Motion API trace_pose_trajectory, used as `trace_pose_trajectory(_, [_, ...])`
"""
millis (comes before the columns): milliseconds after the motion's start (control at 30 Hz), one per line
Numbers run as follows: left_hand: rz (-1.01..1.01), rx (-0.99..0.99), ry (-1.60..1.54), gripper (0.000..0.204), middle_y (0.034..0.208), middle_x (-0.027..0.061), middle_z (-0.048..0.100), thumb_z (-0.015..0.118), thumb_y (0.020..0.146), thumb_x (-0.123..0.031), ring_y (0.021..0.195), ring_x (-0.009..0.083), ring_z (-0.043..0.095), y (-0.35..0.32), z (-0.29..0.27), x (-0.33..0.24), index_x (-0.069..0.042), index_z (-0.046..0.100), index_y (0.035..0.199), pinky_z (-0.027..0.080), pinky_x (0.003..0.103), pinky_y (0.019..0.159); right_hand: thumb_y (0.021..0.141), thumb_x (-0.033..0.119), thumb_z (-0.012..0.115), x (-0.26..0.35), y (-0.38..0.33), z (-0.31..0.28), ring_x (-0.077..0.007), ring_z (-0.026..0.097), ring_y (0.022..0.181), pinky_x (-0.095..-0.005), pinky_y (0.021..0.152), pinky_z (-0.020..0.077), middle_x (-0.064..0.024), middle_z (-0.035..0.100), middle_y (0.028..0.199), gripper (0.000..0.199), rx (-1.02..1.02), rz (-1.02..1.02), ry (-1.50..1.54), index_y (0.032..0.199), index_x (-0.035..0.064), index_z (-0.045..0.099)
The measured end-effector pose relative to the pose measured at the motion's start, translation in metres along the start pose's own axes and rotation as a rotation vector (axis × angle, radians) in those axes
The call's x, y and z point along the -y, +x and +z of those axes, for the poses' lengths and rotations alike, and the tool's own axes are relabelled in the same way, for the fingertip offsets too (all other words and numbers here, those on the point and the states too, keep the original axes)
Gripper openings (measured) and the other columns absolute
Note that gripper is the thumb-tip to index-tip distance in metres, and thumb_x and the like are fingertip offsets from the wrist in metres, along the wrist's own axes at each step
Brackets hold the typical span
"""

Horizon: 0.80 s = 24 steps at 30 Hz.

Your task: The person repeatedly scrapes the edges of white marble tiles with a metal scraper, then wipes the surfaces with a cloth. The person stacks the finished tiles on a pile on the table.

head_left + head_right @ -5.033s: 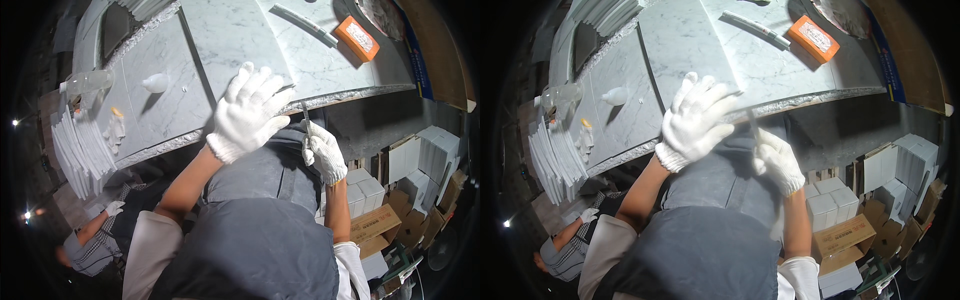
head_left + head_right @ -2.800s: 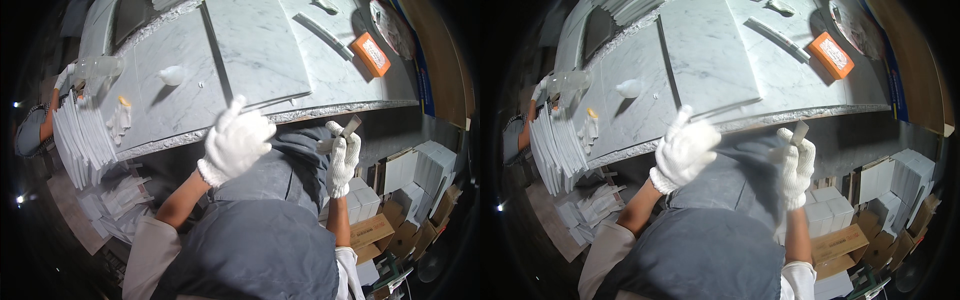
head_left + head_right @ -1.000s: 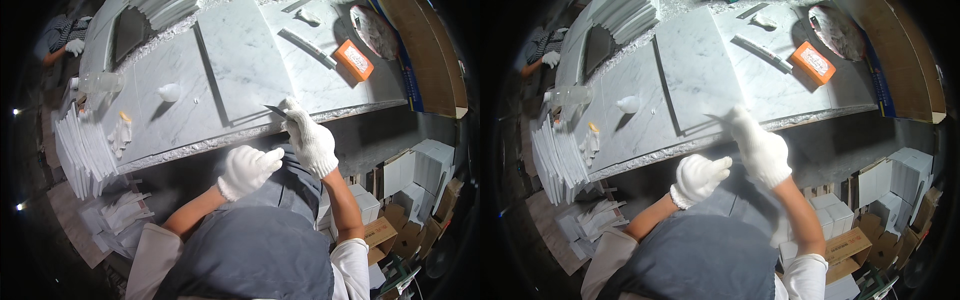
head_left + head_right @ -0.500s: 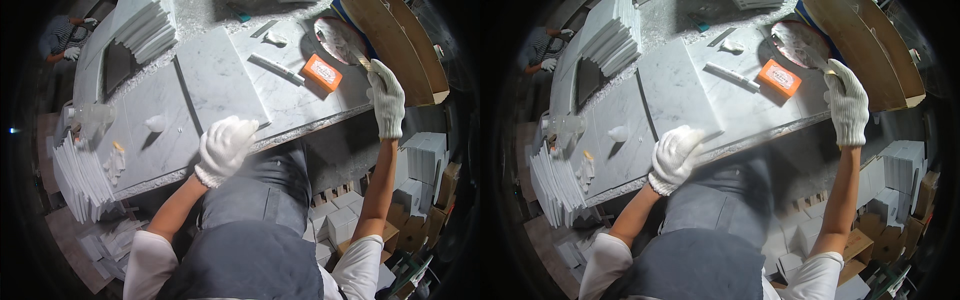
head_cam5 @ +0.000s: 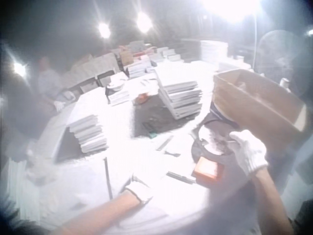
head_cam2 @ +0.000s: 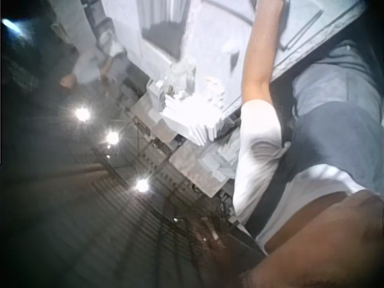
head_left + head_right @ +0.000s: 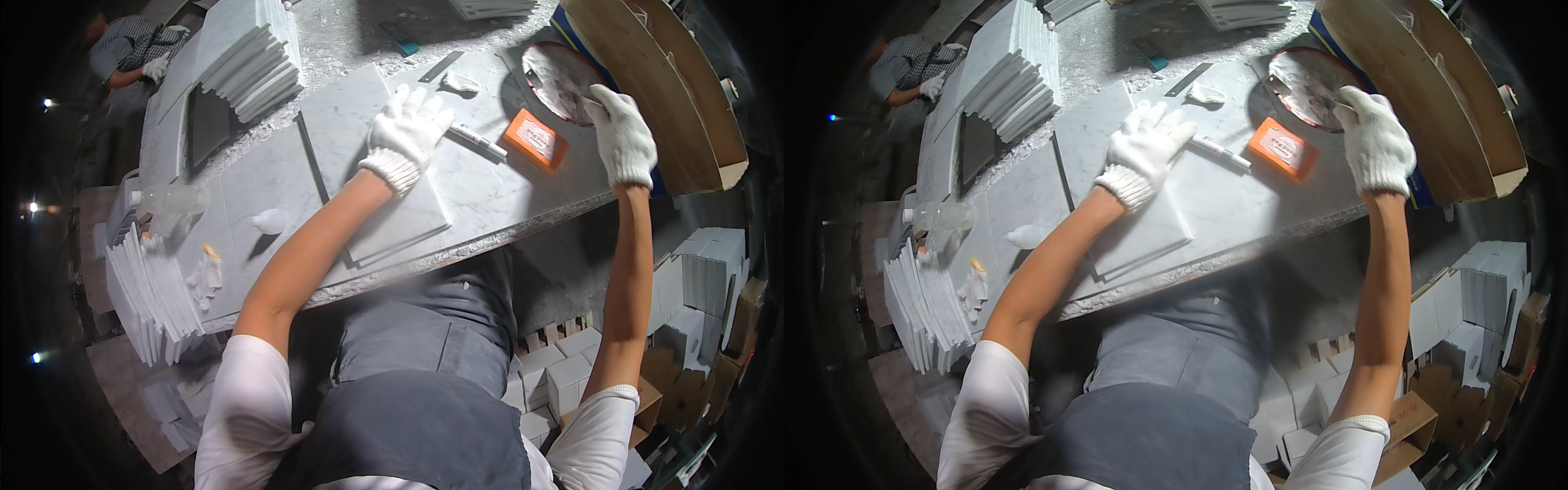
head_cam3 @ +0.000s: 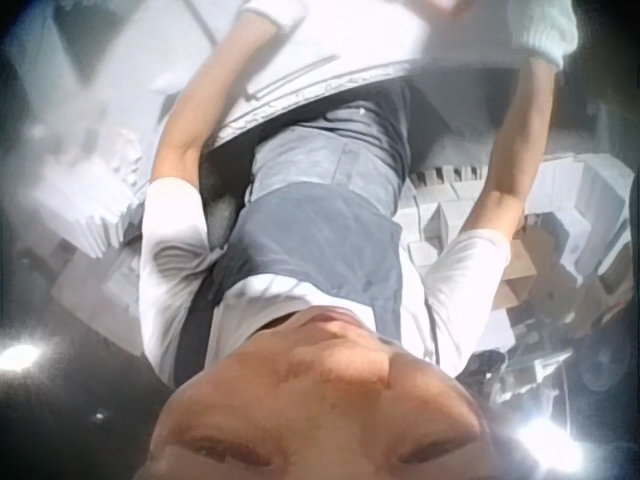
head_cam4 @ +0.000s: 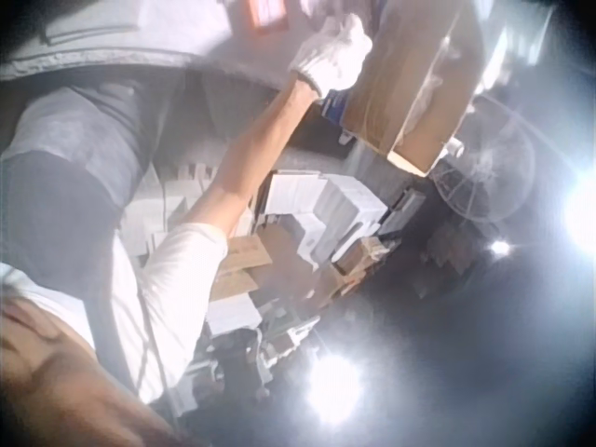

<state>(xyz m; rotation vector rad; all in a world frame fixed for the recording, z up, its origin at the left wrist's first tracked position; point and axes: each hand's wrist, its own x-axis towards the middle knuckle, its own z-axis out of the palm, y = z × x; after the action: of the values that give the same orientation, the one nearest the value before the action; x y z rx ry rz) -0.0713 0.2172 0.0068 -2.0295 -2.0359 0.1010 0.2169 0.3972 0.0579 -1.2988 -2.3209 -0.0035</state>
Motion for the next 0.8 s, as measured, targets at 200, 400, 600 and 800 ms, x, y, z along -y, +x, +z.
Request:
trace_pose_trajectory(200, [-0.133, 0.321, -0.005, 0.025, 0.117, 0.0006, 0.067, 0.048, 0.102, -0.017, 0.121, 0.0172, 0.058, 0.019, -0.015, -0.01, -0.017, 0.064, 0.121, 0.034, 0.039, 0.121, 0.098, 0.022, 0.077, 0.005, -0.079, -0.038, -0.0174, 0.066, 0.108, -0.0292, 0.092, 0.0549, -0.0087, 0.067, 0.129, 0.048, -0.078, 0.267, 0.645, 0.142, 0.0074, 0.064])
trace_pose_trajectory(400, [-0.053, 0.178, 0.146, 0.017, 0.101, 0.0024, 0.064, 0.052, 0.101, -0.016, 0.111, 0.0205, 0.061, 0.008, -0.018, -0.009, -0.014, 0.061, 0.115, 0.044, 0.037, 0.104, 0.099, 0.005, 0.071, 0.069, -0.202, -0.011, -0.0138, 0.062, 0.103, -0.0263, 0.092, 0.0491, -0.0074, 0.067, 0.117, 0.044, 0.234, 0.601, 1.009, 0.141, -0.0021, 0.061])
trace_pose_trajectory(600, [-0.026, -0.184, -0.037, 0.008, 0.082, 0.0037, 0.054, 0.056, 0.102, -0.023, 0.099, 0.0262, 0.062, -0.069, -0.087, -0.033, -0.017, 0.061, 0.102, 0.055, 0.037, 0.076, 0.083, -0.004, 0.083, 0.132, -0.207, -0.013, -0.0077, 0.058, 0.07, -0.0237, 0.065, 0.0513, -0.0021, 0.065, 0.093, 0.07, -0.036, 0.03, 0.867, 0.147, 0.0046, 0.058])
trace_pose_trajectory(800, [0.07, -0.205, -0.641, 0.026, 0.077, 0.0132, 0.056, 0.074, 0.082, -0.02, 0.075, 0.0338, 0.059, -0.139, -0.135, -0.06, -0.006, 0.065, 0.102, 0.051, 0.045, 0.071, 0.085, 0.007, 0.075, 0.158, -0.179, -0.025, -0.0217, 0.07, 0.077, -0.0341, 0.071, 0.0564, -0.0112, 0.072, 0.097, 0.036, 0.344, -0.224, 0.626, 0.121, 0.011, 0.074])
